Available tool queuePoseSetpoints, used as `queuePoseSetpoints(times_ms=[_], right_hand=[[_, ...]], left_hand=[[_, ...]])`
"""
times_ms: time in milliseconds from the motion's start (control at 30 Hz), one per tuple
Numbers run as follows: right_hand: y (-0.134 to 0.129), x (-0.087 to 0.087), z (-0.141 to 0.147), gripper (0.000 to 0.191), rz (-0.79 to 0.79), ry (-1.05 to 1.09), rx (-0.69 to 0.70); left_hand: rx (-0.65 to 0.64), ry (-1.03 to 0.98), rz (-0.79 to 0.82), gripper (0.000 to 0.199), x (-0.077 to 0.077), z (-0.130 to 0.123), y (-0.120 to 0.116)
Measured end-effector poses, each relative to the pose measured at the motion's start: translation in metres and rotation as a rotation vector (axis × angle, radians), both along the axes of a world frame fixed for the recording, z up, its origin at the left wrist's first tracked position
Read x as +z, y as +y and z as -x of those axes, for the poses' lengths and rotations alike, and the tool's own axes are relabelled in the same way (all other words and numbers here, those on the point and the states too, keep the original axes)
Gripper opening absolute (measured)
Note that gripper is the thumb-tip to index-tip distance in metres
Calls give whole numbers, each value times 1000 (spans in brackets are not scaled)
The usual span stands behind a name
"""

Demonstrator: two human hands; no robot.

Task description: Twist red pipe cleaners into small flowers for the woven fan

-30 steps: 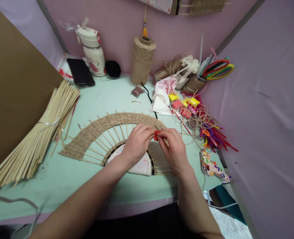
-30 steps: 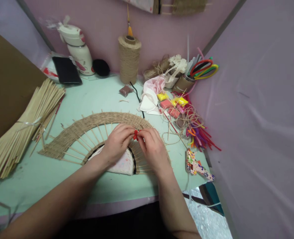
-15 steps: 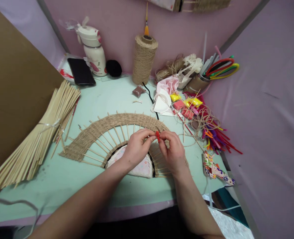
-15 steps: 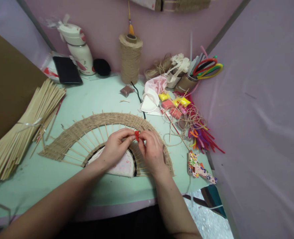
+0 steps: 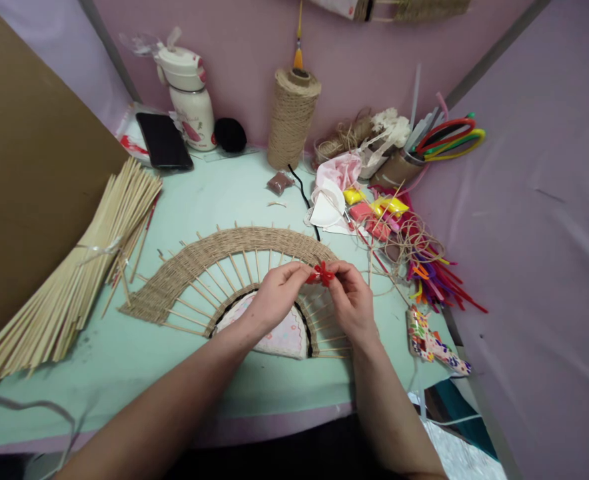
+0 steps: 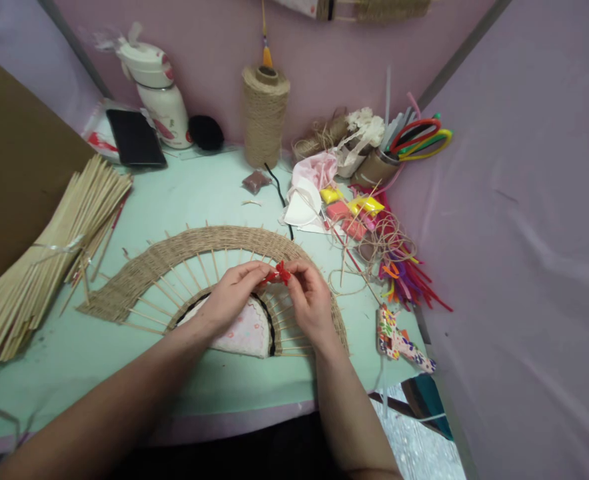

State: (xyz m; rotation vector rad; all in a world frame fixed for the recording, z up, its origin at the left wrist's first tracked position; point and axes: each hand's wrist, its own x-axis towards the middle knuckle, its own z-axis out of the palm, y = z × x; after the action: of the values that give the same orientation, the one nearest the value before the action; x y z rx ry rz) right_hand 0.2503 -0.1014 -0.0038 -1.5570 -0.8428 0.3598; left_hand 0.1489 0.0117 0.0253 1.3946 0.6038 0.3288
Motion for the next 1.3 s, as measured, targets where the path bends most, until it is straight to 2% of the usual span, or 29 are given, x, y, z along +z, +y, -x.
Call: queuePoseSetpoints(times_ms=[167,333,567,967,1033,1100,1300], right_hand=[[1,-1,1,10,10,45,7],[2,-2,0,14,54,148,15],[4,0,4,14,46,260,37],[3,2,5,11,42,196,39],[2,2,5,10,34,161,35],[0,2,3,8,33,64,37],[-8,7,-5,11,112,-450,87]], left_hand=[[15,15,-33,16,0,0,-1],[15,-1,-86,17,-6,0,0],[40,-38,86,18,-13,-1,-3],[81,-110,231,17,-17,-2,-7],[70,-124,278,17,-15,-2,-6],[25,-111,248,16,-11,-2,-3],[-100,-20,-128,13,1,2,9]])
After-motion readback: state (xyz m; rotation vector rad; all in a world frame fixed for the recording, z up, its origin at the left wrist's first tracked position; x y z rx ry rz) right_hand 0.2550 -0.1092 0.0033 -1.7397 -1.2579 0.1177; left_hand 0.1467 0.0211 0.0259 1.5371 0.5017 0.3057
